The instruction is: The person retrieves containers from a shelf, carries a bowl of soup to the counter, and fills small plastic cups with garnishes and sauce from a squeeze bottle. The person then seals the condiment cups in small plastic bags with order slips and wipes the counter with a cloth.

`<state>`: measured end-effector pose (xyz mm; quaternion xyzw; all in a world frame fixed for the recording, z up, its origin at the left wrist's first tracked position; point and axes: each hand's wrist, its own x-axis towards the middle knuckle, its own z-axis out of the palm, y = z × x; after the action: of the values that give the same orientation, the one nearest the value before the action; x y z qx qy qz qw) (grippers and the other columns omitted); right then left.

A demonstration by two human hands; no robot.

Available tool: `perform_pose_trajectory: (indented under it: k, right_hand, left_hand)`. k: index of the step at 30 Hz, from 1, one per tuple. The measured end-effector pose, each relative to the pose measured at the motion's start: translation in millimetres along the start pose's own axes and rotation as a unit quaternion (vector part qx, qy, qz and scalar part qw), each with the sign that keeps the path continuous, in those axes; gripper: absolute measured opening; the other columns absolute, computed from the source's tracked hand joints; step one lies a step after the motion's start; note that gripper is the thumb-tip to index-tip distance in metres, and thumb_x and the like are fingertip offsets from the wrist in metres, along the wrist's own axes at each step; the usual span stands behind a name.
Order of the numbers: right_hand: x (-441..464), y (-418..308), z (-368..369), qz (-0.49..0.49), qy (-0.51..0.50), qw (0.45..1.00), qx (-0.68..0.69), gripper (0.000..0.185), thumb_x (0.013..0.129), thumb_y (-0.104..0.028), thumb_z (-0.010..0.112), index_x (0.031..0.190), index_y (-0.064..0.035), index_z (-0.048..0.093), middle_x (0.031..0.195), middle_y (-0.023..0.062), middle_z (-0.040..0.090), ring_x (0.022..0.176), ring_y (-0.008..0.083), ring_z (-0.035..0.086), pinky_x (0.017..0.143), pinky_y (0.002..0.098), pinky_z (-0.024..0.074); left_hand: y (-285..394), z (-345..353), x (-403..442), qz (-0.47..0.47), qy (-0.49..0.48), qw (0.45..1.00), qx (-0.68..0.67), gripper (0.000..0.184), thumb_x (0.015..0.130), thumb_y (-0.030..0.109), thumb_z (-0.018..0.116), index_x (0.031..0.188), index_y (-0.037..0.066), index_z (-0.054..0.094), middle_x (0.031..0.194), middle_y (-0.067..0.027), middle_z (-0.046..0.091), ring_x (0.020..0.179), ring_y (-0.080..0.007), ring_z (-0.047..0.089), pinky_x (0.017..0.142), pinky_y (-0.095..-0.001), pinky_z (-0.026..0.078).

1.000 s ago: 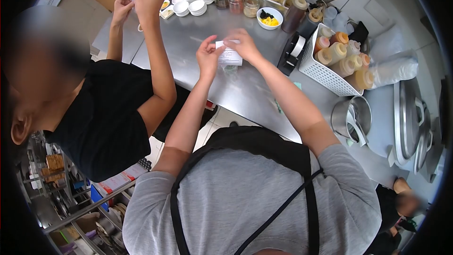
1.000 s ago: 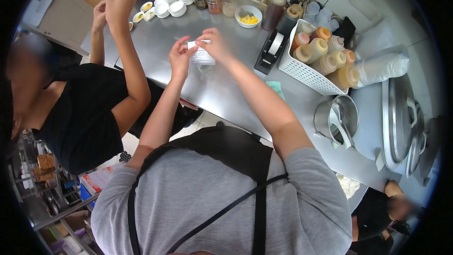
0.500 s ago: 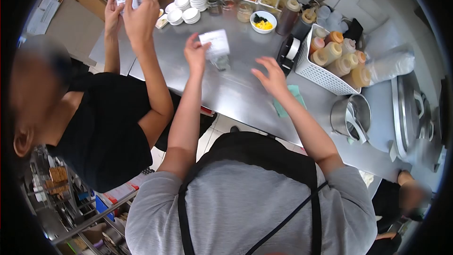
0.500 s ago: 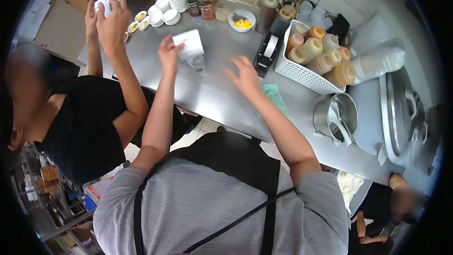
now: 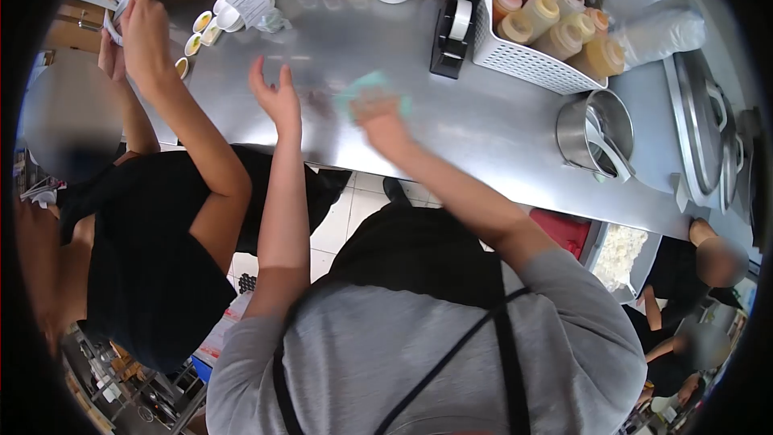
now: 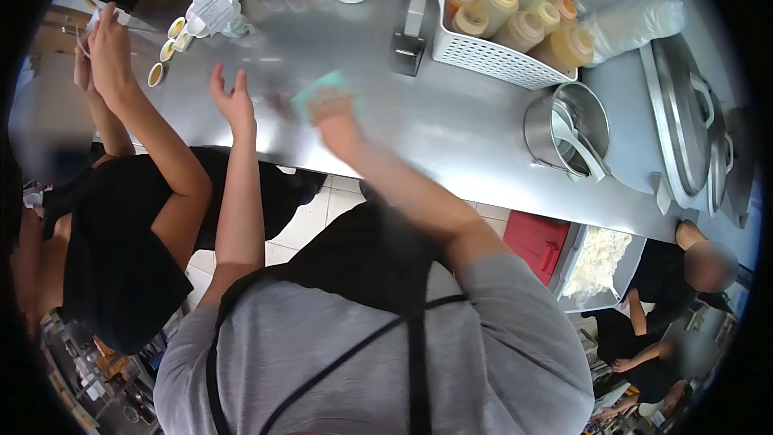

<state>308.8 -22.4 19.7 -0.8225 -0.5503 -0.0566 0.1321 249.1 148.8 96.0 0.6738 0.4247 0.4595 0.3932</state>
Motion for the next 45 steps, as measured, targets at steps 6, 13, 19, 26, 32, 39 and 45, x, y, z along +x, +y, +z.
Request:
perform_pose_trajectory:
  k: [6, 13, 19, 26, 32, 39, 45]
  right_hand:
    - [-43.8, -69.9, -5.6, -0.122, -0.016, 0.988, 0.095, 0.046, 0.079, -0.018, 0.049, 0.124, -0.0100, 0.047, 0.135, 0.0151, 0.037, 0.127, 0.0337, 0.030, 0.103, 0.0544, 0.0176]
    - [-173.1, 137.1, -78.6, 0.196, 0.020, 0.974, -0.109, 0.050, 0.076, -0.004, 0.044, 0.127, -0.0073, 0.042, 0.131, 0.0190, 0.040, 0.121, 0.0349, 0.037, 0.097, 0.0469, 0.0316]
    - [-223.5, 199.8, -87.5, 0.211, 0.100, 0.971, -0.056, 0.037, 0.084, -0.017, 0.052, 0.120, -0.0105, 0.052, 0.125, 0.0188, 0.046, 0.114, 0.0389, 0.043, 0.094, 0.0495, 0.0333]
    - [-273.9, 24.5, -78.9, 0.011, -0.024, 0.932, 0.362, 0.017, 0.078, -0.005, 0.059, 0.094, -0.0034, 0.061, 0.096, 0.0119, 0.061, 0.088, 0.0270, 0.059, 0.078, 0.0341, 0.0458]
    - [-308.2, 6.5, 114.9, 0.082, -0.288, 0.836, 0.459, 0.016, 0.080, -0.014, 0.060, 0.094, -0.0065, 0.063, 0.086, 0.0081, 0.063, 0.073, 0.0220, 0.060, 0.065, 0.0319, 0.0479]
    - [-289.3, 114.3, 363.4, 0.414, -0.230, 0.704, 0.530, 0.037, 0.081, -0.029, 0.057, 0.116, -0.0167, 0.052, 0.092, 0.0023, 0.060, 0.070, 0.0164, 0.056, 0.059, 0.0330, 0.0453]
    - [-211.9, 126.4, 461.3, 0.522, -0.072, 0.503, 0.685, 0.036, 0.085, -0.030, 0.054, 0.118, -0.0196, 0.044, 0.108, 0.0001, 0.054, 0.096, 0.0164, 0.051, 0.086, 0.0423, 0.0386]
  left_hand:
    - [-10.2, -29.8, -59.7, 0.044, -0.095, 0.993, 0.055, 0.032, 0.079, 0.013, 0.060, 0.110, 0.011, 0.055, 0.129, -0.0094, 0.041, 0.115, -0.0244, 0.042, 0.090, -0.0362, 0.037]
    - [19.1, -45.6, -146.3, -0.008, -0.218, 0.975, -0.044, 0.020, 0.081, 0.006, 0.056, 0.101, 0.005, 0.060, 0.110, -0.0088, 0.056, 0.102, -0.0186, 0.052, 0.084, -0.0295, 0.042]
    - [200.1, -87.9, -254.4, 0.194, -0.455, 0.844, -0.207, 0.022, 0.067, 0.007, 0.073, 0.080, 0.002, 0.056, 0.075, -0.0070, 0.058, 0.066, -0.0187, 0.057, 0.057, -0.0270, 0.045]
    - [259.5, -97.5, -310.5, 0.357, -0.179, 0.822, -0.407, 0.029, 0.051, 0.004, 0.066, 0.054, 0.005, 0.037, 0.050, -0.0052, 0.042, 0.035, -0.0130, 0.037, 0.029, -0.0236, 0.025]
    - [174.0, -108.7, -297.8, 0.362, -0.225, 0.868, -0.254, 0.021, 0.056, 0.011, 0.063, 0.069, 0.001, 0.050, 0.067, -0.0093, 0.050, 0.057, -0.0213, 0.048, 0.047, -0.0290, 0.038]
    - [-8.1, -41.8, -203.0, 0.483, -0.201, 0.832, 0.186, 0.064, 0.058, 0.044, 0.073, 0.105, 0.006, 0.054, 0.119, -0.0128, 0.049, 0.110, -0.0325, 0.046, 0.087, -0.0409, 0.041]
    - [-75.5, -11.7, -193.1, 0.547, -0.161, 0.794, 0.212, 0.076, 0.052, 0.056, 0.070, 0.109, 0.009, 0.053, 0.122, -0.0125, 0.048, 0.113, -0.0319, 0.045, 0.089, -0.0405, 0.040]
